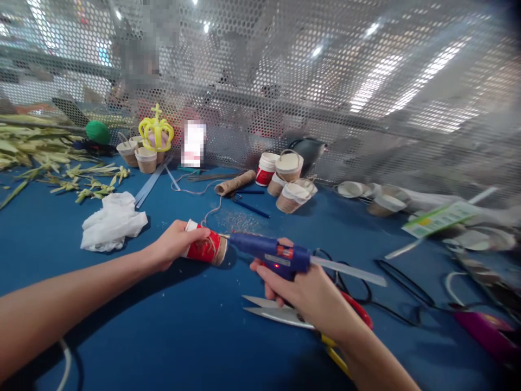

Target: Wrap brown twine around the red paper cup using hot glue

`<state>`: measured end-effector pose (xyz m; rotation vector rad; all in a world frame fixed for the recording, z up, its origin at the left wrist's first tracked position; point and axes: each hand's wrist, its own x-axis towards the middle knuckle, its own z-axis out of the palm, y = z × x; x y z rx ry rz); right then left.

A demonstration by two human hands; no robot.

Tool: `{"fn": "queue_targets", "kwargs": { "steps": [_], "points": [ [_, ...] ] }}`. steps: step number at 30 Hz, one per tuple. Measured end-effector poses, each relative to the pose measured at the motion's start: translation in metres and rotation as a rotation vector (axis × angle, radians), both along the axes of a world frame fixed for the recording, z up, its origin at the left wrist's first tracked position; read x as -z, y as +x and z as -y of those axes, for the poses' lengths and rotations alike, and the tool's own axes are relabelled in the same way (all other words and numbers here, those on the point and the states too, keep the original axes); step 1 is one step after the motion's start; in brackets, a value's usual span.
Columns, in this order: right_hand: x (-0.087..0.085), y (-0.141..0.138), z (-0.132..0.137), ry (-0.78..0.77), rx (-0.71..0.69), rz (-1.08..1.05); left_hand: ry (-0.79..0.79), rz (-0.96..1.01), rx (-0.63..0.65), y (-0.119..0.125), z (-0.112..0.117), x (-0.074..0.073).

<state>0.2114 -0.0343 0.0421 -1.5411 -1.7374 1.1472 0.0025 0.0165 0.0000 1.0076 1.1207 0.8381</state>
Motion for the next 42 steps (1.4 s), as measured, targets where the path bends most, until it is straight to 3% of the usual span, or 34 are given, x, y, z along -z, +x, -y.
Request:
{"fn": "queue_targets", "kwargs": {
  "steps": [5, 14, 17, 26, 36, 42],
  "points": [
    [0.004, -0.004, 0.002, 0.151, 0.042, 0.141, -0.004, -0.040, -0.021, -0.001, -0.006, 0.005],
    [-0.002, 0.007, 0.001, 0.450, -0.154, 0.340, 0.025, -0.050, 0.020, 0.000, -0.005, 0.000],
    [0.002, 0.013, 0.000, 0.460, -0.198, 0.344, 0.023, -0.036, 0.033, 0.001, -0.004, -0.003],
    [0.012, 0.003, 0.008, 0.443, -0.068, 0.360, 0.038, -0.073, 0.016, 0.000, -0.004, 0.000],
    [-0.003, -0.003, 0.014, 0.389, -0.146, 0.440, 0.024, -0.107, -0.043, 0.001, -0.006, 0.004],
    [-0.002, -0.001, 0.015, 0.393, -0.115, 0.418, 0.045, -0.083, -0.017, 0.003, -0.003, 0.000]
  ]
}}
